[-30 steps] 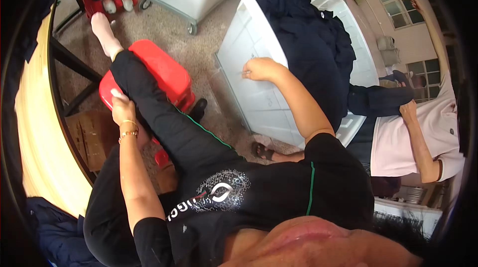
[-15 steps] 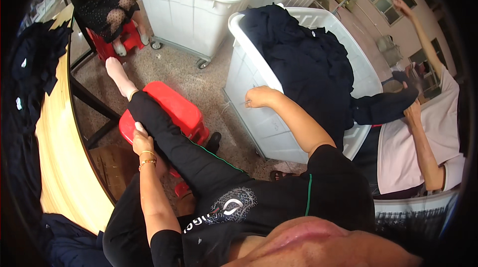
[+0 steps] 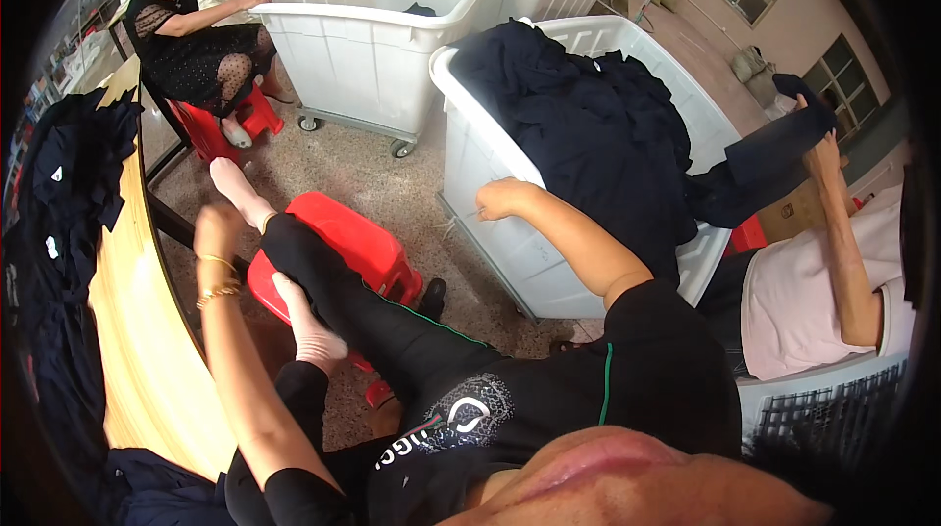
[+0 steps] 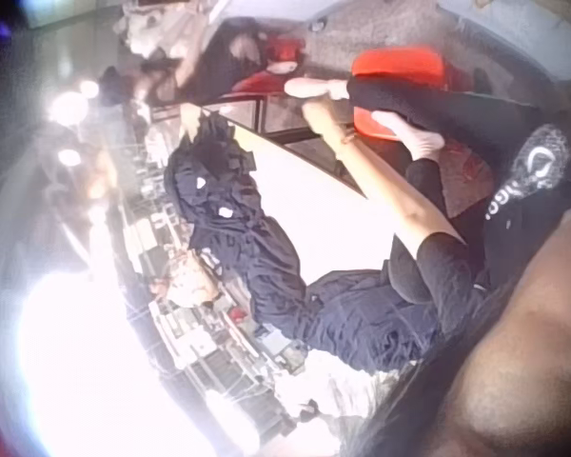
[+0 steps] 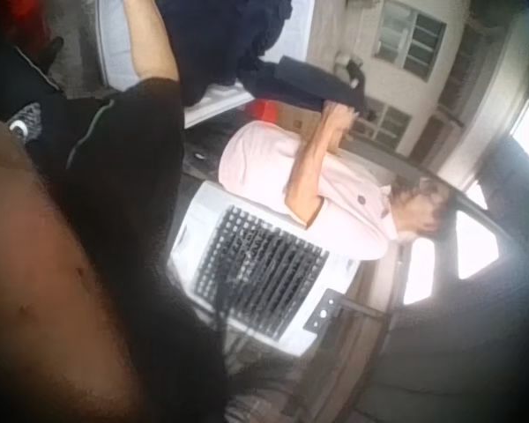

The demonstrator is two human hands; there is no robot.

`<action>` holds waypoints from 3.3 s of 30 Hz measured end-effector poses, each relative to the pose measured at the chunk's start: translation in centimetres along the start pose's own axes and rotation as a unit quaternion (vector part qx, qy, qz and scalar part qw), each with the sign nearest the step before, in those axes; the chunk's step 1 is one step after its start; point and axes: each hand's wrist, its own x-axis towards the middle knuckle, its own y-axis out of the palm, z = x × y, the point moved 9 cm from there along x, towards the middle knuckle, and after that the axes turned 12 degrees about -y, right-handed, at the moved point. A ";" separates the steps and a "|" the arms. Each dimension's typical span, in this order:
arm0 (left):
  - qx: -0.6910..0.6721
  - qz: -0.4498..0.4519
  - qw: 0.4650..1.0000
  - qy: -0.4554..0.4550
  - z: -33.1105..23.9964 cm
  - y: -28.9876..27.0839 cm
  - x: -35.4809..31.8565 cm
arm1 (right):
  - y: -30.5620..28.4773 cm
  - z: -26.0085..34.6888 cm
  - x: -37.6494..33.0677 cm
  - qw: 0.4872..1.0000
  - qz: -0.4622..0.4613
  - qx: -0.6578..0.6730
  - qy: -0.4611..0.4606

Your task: Trimming loose threads from navy blue shirts using small thread snips.

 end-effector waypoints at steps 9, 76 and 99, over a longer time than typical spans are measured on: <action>-0.486 -0.217 0.778 0.335 -23.6 -36.1 -15.3 | 2.3 -3.3 -2.1 0.999 0.004 0.000 0.039; 0.458 0.381 -0.722 -0.352 -19.3 -43.1 -23.0 | 2.1 -4.5 0.0 0.997 -0.030 -0.018 0.065; 0.672 -0.404 -0.501 -0.366 -33.8 -32.3 -37.6 | 2.2 -4.0 -0.7 0.998 -0.016 0.000 0.060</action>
